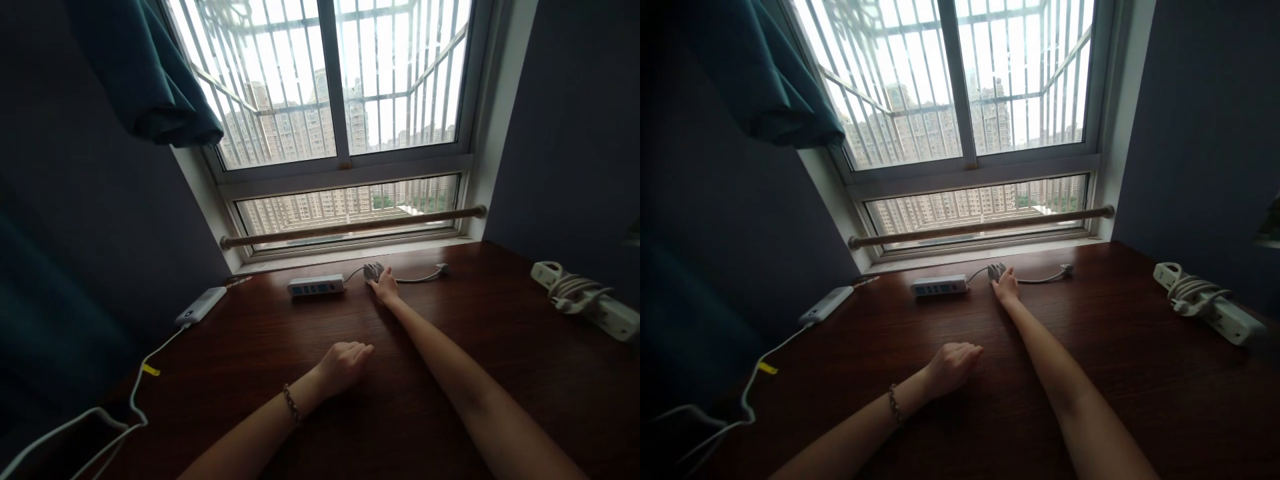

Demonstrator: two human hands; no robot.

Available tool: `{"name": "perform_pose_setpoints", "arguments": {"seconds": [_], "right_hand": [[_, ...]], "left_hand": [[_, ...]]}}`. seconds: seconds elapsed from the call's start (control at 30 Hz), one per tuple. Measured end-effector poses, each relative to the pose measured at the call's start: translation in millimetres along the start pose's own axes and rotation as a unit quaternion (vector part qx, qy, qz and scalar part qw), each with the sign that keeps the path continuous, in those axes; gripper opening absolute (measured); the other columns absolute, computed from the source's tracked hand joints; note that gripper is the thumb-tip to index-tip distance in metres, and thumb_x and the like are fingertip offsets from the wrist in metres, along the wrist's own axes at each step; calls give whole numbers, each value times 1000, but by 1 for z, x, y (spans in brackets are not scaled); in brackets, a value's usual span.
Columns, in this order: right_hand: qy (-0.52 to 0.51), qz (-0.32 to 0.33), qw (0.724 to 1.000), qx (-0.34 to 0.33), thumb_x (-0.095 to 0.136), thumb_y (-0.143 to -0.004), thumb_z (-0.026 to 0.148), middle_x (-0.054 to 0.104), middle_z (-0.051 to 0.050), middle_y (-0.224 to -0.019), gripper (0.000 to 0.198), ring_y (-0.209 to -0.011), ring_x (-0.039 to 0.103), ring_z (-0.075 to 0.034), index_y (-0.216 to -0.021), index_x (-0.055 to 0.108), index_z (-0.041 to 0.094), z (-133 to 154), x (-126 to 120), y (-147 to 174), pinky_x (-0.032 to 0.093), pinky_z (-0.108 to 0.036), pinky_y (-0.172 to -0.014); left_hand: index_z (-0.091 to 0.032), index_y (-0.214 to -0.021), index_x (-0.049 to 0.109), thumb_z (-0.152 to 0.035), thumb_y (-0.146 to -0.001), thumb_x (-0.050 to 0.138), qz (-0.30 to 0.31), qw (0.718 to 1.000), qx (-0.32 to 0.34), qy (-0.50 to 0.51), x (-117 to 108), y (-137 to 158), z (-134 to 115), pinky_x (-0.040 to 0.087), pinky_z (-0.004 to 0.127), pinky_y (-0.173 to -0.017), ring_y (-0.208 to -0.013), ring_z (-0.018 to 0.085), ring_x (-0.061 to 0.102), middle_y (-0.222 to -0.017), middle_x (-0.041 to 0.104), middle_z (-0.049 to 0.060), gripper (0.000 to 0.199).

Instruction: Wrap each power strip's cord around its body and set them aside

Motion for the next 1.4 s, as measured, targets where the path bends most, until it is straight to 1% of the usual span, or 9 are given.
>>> {"name": "perform_pose_setpoints", "arguments": {"seconds": [0.1,0.2,0.47,0.63,0.8,0.93,1.07,1.2,1.4], "right_hand": [[-5,-2,1000,4,52,-86,32,59,-13,-107,41,-92,60,-21,-119,43,10,-7,-3,6,47,-38,-80],[-13,2,999,-30,55,-82,27,60,-13,-100,32,-89,60,-21,-108,48,10,-9,-14,24,46,-35,-78],[-50,22,987,-150,57,-77,31,62,-6,-85,26,-75,60,-19,-96,45,18,-4,-33,92,42,-27,-67],[-76,35,975,-205,53,-81,44,60,-3,-74,27,-65,57,-17,-89,49,19,9,-35,112,40,-25,-62],[-84,45,968,-234,29,-94,34,61,-4,-74,33,-72,57,-16,-78,53,19,8,-41,103,40,-25,-68],[-60,78,967,-236,44,-81,15,64,-4,-78,16,-72,58,-16,-77,59,17,-4,-37,86,40,-24,-68],[-32,128,957,-258,53,-68,10,64,-4,-74,11,-69,57,-16,-71,62,17,-13,-31,81,39,-24,-64],[-19,145,951,-271,56,-69,12,63,-5,-72,8,-68,56,-17,-69,63,16,-18,-30,81,40,-26,-65],[-46,144,941,-304,51,-74,7,62,-6,-79,14,-77,56,-17,-74,63,15,-14,-29,86,41,-27,-72]], "left_hand": [[-14,-98,49,-11,-87,37,8,1000,9,-9,1,1,-2,42,25,-49,-56,13,56,-67,59,0,16],[-14,-97,49,-12,-88,36,13,1000,13,-14,1,1,-3,41,25,-49,-56,13,56,-67,58,0,17],[-15,-96,52,-15,-89,39,14,1000,4,-23,-1,-1,-6,40,26,-53,-59,13,53,-68,58,0,14],[-15,-96,53,-18,-89,41,7,999,-23,-36,-2,-4,-3,42,28,-57,-64,16,53,-70,58,3,15],[-15,-98,54,-20,-87,44,-21,993,-115,0,-6,-6,11,48,34,-67,-73,19,54,-77,60,6,16],[-13,-114,47,-20,-86,46,-34,984,-168,46,-3,-4,22,52,37,-79,-89,21,57,-97,61,11,29],[-12,-131,33,-17,-87,44,-31,981,-184,58,5,-1,28,48,42,-95,-114,24,51,-121,53,16,46],[-11,-137,28,-14,-86,45,3,980,-177,90,17,1,30,38,49,-105,-131,28,36,-136,43,19,54],[-10,-136,30,-15,-86,46,62,960,-179,205,26,1,28,35,52,-106,-128,29,42,-135,45,21,54]]}}
Point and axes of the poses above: each hand's wrist, its own y-axis away from the middle knuckle, its own x-axis out of the palm, z = x × y, the point moved 7 cm from there along -y, towards the middle knuckle
